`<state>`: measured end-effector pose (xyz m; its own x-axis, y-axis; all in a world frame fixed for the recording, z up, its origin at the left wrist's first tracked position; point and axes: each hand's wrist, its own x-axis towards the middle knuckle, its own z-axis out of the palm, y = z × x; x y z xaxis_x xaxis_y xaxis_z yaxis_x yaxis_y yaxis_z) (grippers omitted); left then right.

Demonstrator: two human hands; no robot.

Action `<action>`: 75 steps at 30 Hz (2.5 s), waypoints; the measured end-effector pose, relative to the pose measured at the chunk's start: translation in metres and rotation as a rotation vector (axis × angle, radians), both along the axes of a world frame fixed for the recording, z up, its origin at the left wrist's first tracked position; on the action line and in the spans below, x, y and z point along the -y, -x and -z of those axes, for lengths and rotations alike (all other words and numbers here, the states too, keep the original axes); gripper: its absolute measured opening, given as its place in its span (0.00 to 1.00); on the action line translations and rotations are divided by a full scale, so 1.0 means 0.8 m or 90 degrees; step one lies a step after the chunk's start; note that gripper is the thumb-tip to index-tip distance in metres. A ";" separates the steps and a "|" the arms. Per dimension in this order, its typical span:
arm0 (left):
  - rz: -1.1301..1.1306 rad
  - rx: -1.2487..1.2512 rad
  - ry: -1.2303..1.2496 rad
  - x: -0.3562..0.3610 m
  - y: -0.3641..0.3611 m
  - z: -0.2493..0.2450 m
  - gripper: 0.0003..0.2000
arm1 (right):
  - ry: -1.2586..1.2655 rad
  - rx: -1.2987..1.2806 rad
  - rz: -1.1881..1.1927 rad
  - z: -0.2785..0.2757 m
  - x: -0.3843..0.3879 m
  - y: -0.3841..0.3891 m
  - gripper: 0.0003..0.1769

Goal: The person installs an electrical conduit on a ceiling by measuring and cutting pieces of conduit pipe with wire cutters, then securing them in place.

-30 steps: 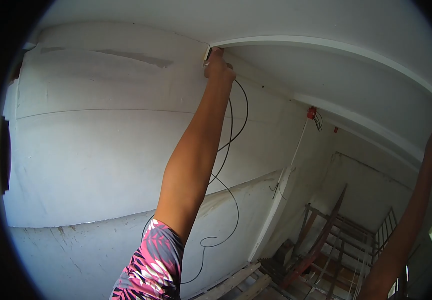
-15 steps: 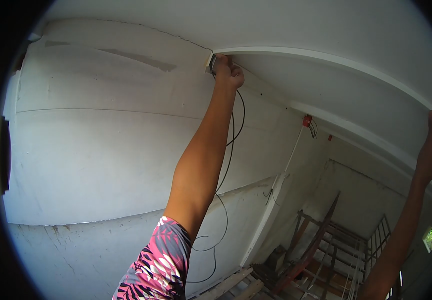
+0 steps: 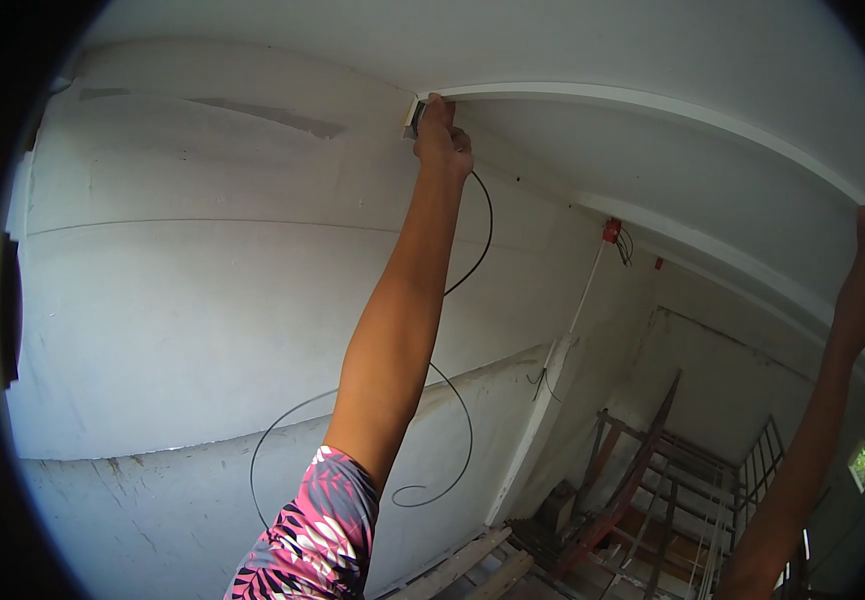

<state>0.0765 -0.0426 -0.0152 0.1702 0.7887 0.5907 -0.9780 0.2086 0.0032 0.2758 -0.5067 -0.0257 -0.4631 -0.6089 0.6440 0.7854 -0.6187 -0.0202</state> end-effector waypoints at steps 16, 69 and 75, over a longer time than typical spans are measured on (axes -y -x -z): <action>-0.159 -0.103 -0.278 0.112 -0.060 0.008 0.13 | 0.004 -0.091 -0.088 0.018 -0.023 0.062 0.71; -0.284 -0.001 -0.350 0.422 -0.149 0.026 0.16 | 0.049 0.120 -0.268 0.026 -0.015 0.055 0.82; -0.341 0.003 -0.388 0.401 -0.148 0.020 0.26 | 0.167 0.228 -0.552 0.038 0.070 0.035 0.29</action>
<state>0.1950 -0.3637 -0.0314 -0.1424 0.3021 0.9426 -0.9450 -0.3249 -0.0386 0.2474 -0.5628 -0.0561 -0.1172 -0.6879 0.7163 0.9033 0.2259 0.3648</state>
